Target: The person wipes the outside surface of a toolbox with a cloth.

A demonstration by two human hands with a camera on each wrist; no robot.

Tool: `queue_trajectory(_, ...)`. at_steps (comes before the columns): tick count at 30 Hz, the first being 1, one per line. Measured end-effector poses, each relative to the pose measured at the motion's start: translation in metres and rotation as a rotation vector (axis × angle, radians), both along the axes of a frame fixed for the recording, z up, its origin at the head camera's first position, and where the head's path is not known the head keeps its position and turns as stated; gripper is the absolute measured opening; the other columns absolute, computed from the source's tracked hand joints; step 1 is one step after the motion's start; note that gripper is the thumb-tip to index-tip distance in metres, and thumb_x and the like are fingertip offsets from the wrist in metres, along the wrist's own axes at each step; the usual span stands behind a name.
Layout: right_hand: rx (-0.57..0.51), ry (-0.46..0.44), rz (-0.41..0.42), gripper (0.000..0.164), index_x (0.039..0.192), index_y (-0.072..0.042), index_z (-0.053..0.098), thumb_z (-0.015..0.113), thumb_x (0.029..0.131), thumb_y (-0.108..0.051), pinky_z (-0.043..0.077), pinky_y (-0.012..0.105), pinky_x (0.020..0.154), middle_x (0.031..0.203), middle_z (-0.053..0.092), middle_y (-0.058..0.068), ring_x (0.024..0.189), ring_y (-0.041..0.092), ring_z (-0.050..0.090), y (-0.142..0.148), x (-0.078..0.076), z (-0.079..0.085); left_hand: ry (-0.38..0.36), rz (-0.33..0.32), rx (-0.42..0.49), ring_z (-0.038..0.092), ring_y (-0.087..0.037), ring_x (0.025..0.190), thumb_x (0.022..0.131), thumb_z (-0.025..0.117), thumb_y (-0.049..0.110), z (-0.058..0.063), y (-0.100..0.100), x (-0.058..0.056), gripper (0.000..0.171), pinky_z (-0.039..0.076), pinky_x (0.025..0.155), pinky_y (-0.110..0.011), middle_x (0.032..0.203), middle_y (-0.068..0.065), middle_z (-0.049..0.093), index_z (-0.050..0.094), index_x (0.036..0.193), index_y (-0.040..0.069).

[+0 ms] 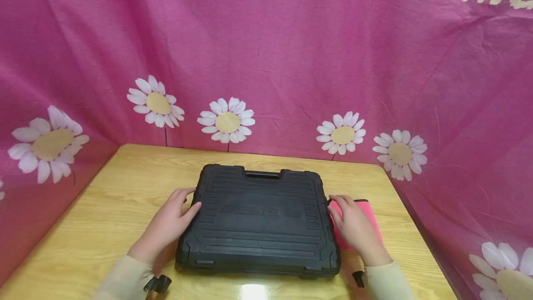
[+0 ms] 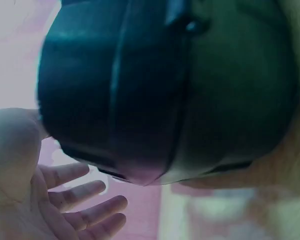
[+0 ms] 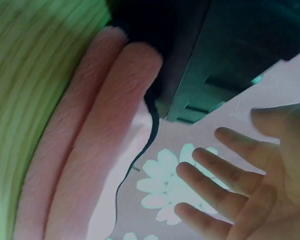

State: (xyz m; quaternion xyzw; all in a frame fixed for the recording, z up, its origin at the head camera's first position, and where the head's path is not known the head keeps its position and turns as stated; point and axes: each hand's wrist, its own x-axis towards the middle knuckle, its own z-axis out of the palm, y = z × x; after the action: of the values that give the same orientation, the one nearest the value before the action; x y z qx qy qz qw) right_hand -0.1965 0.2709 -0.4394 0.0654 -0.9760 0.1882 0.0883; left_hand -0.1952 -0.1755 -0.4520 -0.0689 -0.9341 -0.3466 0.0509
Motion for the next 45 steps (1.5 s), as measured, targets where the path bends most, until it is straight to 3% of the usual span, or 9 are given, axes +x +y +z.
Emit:
queue_trajectory(4, 0.054, -0.053, -0.007, 0.041, 0.138, 0.004, 0.059, 0.061, 0.102, -0.017, 0.046, 0.062, 0.107, 0.136, 0.059, 0.03, 0.127, 0.049, 0.057, 0.01, 0.004, -0.004, -0.086, 0.019, 0.123, 0.053, -0.046, 0.131, 0.108, 0.053, 0.032, -0.007, -0.002, 0.002, 0.058, 0.046, 0.107, -0.061, 0.152, -0.028, 0.041, 0.04, 0.153, -0.003)
queue_trajectory(10, 0.126, -0.233, 0.036, 0.062, 0.145, 0.003, 0.052, 0.075, 0.093, -0.021, 0.043, 0.064, 0.109, 0.145, 0.052, 0.032, 0.134, 0.051, 0.051, 0.024, 0.006, -0.017, -0.204, 0.014, 0.296, 0.049, -0.051, 0.136, 0.11, 0.05, 0.027, -0.014, 0.003, 0.007, 0.06, 0.044, 0.11, -0.06, 0.156, -0.032, 0.028, 0.029, 0.155, -0.006)
queue_trajectory(16, 0.08, -0.245, 0.137, 0.065, 0.144, 0.005, 0.054, 0.079, 0.088, -0.018, 0.041, 0.064, 0.111, 0.149, 0.047, 0.034, 0.136, 0.054, 0.048, 0.03, 0.012, -0.028, -0.263, 0.02, 0.409, 0.04, -0.049, 0.143, 0.111, 0.047, 0.026, -0.021, 0.008, 0.009, 0.064, 0.036, 0.116, -0.06, 0.163, -0.029, 0.017, 0.018, 0.161, -0.002)
queue_trajectory(24, 0.048, -0.288, 0.158, 0.075, 0.147, -0.002, 0.053, 0.085, 0.082, -0.019, 0.039, 0.064, 0.112, 0.157, 0.041, 0.031, 0.142, 0.054, 0.041, 0.032, 0.018, -0.032, -0.287, 0.008, 0.526, 0.018, -0.051, 0.153, 0.112, 0.038, 0.019, -0.027, 0.008, 0.011, 0.06, 0.018, 0.125, -0.062, 0.168, -0.027, 0.01, 0.013, 0.163, 0.0)
queue_trajectory(32, 0.05, -0.236, 0.181, 0.087, 0.146, 0.0, 0.054, 0.094, 0.072, -0.019, 0.041, 0.064, 0.112, 0.155, 0.042, 0.032, 0.141, 0.054, 0.043, 0.032, 0.024, -0.036, -0.299, 0.005, 0.647, 0.013, -0.05, 0.155, 0.112, 0.037, 0.018, -0.033, 0.008, 0.013, 0.059, 0.016, 0.125, -0.061, 0.17, -0.025, 0.008, 0.013, 0.164, 0.003)
queue_trajectory(40, 0.084, -0.132, 0.198, 0.079, 0.143, 0.002, 0.055, 0.091, 0.076, -0.017, 0.042, 0.062, 0.111, 0.151, 0.048, 0.032, 0.137, 0.052, 0.048, 0.033, 0.023, -0.042, -0.292, 0.003, 0.681, 0.013, -0.05, 0.155, 0.113, 0.036, 0.018, -0.036, 0.007, 0.013, 0.058, 0.017, 0.124, -0.061, 0.17, -0.024, 0.007, 0.013, 0.164, 0.003)
queue_trajectory(45, 0.102, -0.089, 0.197, 0.073, 0.142, 0.002, 0.056, 0.088, 0.077, -0.006, 0.043, 0.06, 0.111, 0.147, 0.052, 0.031, 0.135, 0.05, 0.052, 0.033, 0.02, -0.045, -0.294, 0.003, 0.695, 0.012, -0.05, 0.155, 0.113, 0.037, 0.018, -0.036, 0.007, 0.013, 0.058, 0.017, 0.123, -0.061, 0.17, -0.024, 0.006, 0.013, 0.164, 0.003)
